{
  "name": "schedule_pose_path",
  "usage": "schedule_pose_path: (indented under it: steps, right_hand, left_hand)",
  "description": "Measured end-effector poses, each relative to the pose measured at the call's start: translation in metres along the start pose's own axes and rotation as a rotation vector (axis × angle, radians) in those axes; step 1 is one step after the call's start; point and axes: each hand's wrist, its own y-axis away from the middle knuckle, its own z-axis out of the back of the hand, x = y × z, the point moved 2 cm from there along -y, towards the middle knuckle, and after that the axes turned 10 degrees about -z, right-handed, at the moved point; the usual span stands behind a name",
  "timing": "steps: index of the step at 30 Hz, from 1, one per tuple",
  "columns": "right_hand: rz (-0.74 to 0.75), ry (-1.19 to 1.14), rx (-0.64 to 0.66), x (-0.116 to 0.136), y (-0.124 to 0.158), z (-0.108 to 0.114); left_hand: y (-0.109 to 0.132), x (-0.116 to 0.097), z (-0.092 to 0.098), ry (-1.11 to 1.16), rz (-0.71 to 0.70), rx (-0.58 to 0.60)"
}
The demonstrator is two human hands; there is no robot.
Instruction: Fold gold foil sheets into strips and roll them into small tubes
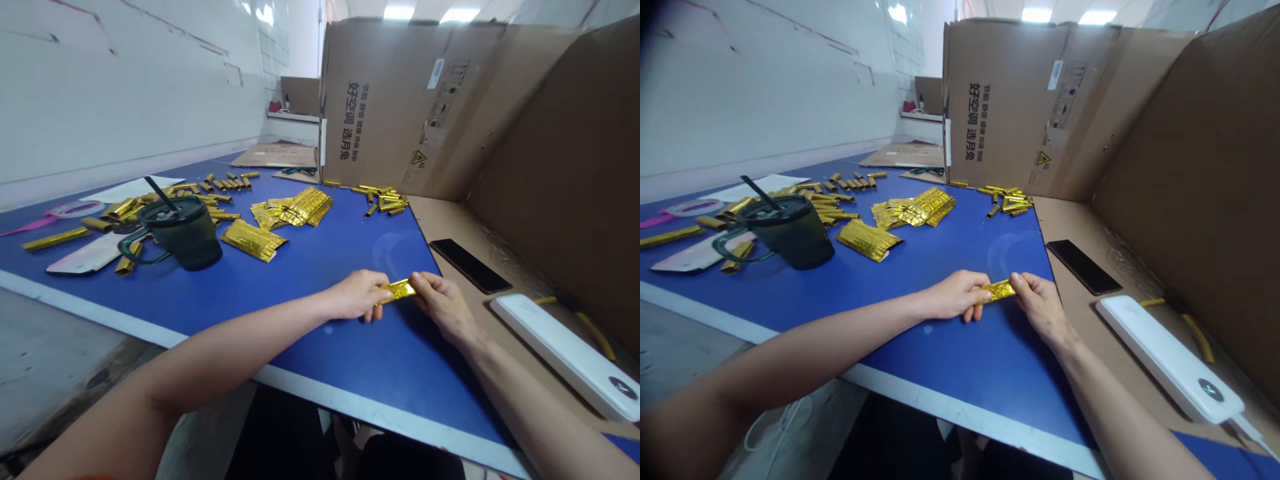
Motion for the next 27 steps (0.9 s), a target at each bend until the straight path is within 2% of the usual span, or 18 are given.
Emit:
schedule_pose_path:
  steps: [3, 5, 11, 15, 19, 24, 27]
  right_hand:
    - [0.005, 0.032, 0.064, 0.0, 0.001, 0.0]
    - [0.019, 0.06, 0.119, 0.001, 0.002, 0.0]
    - [0.041, 0.069, 0.263, 0.002, 0.005, -0.008]
    - [0.044, 0.059, 0.333, -0.001, 0.005, -0.014]
    - [0.055, 0.032, 0.333, -0.003, 0.005, -0.012]
    - [-0.001, 0.018, 0.197, -0.002, 0.006, -0.004]
    - [-0.02, 0.003, 0.173, -0.002, 0.005, -0.004]
  left_hand:
    - [0.002, 0.003, -0.01, 0.214, 0.074, 0.175]
    - [0.003, 0.003, -0.014, 0.302, 0.071, 0.208]
    - [0.002, 0.003, -0.015, 0.284, 0.02, 0.047]
    - [0.001, 0.004, -0.015, 0.236, -0.022, 0.039]
    - [0.002, 0.002, -0.014, 0.188, -0.065, 0.051]
    - [0.004, -0.002, -0.012, 0.157, -0.099, 0.106]
    - [0.005, -0.001, -0.012, 0.149, -0.074, 0.117]
